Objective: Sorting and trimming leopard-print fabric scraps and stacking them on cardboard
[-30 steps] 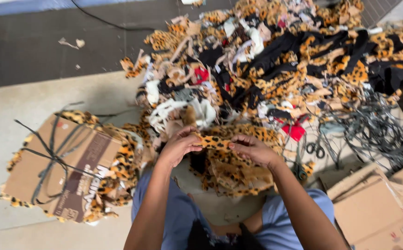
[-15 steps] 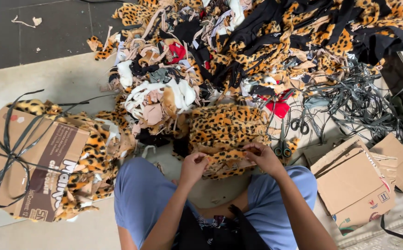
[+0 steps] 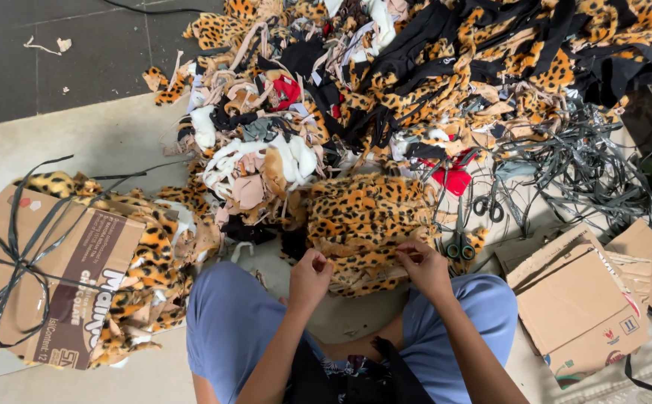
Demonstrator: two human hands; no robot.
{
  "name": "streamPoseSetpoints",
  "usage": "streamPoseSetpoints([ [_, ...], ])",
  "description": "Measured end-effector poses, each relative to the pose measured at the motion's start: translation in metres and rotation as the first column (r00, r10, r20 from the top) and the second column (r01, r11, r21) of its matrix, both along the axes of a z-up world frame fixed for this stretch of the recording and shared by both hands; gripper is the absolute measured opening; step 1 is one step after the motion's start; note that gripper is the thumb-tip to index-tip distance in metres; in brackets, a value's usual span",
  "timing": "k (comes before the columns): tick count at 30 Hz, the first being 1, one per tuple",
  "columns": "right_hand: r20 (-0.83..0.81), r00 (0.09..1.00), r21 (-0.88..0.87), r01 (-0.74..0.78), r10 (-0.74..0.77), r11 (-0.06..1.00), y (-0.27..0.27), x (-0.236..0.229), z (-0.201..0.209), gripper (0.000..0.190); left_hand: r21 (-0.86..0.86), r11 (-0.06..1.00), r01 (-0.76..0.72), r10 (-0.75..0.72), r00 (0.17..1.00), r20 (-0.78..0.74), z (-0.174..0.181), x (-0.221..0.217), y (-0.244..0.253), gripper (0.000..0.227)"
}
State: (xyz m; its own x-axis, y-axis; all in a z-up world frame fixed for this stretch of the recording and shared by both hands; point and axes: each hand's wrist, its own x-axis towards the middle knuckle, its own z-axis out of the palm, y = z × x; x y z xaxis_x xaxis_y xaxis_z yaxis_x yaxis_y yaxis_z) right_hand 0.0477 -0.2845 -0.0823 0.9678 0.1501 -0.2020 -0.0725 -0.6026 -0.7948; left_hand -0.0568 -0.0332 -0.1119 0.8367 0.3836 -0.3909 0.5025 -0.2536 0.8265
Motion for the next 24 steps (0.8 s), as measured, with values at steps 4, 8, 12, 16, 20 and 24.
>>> streamPoseSetpoints([
  [4,0.101,0.995,-0.042,0.014,-0.01,0.999,0.001,0.001,-0.023,0.013,0.051,0.998,0.03,-0.029,0.999,-0.019,0.008,0.004,-0.004,0.009],
  [8,0.217,0.976,-0.098,0.003,0.019,0.995,0.002,-0.003,-0.029,0.014,0.186,0.98,0.072,-0.053,0.993,-0.102,0.007,-0.001,-0.007,0.016],
  [12,0.562,0.822,-0.286,0.091,0.09,0.954,0.013,-0.008,-0.017,0.014,0.434,0.899,-0.064,-0.077,0.951,0.3,0.04,0.0,-0.014,0.017],
  [16,0.661,0.728,-0.276,0.01,0.183,0.961,0.049,0.004,0.008,0.027,0.573,0.818,-0.042,-0.281,0.841,0.462,0.042,0.022,-0.031,0.016],
  [20,0.61,0.717,-0.412,-0.077,0.337,0.908,0.07,0.016,-0.001,0.043,0.665,0.746,0.02,-0.425,0.783,0.454,0.063,0.034,-0.046,0.018],
  [24,0.559,0.681,-0.55,-0.122,0.473,0.826,0.074,0.014,-0.036,0.049,0.701,0.712,0.049,-0.432,0.817,0.381,0.015,0.022,-0.046,0.022],
])
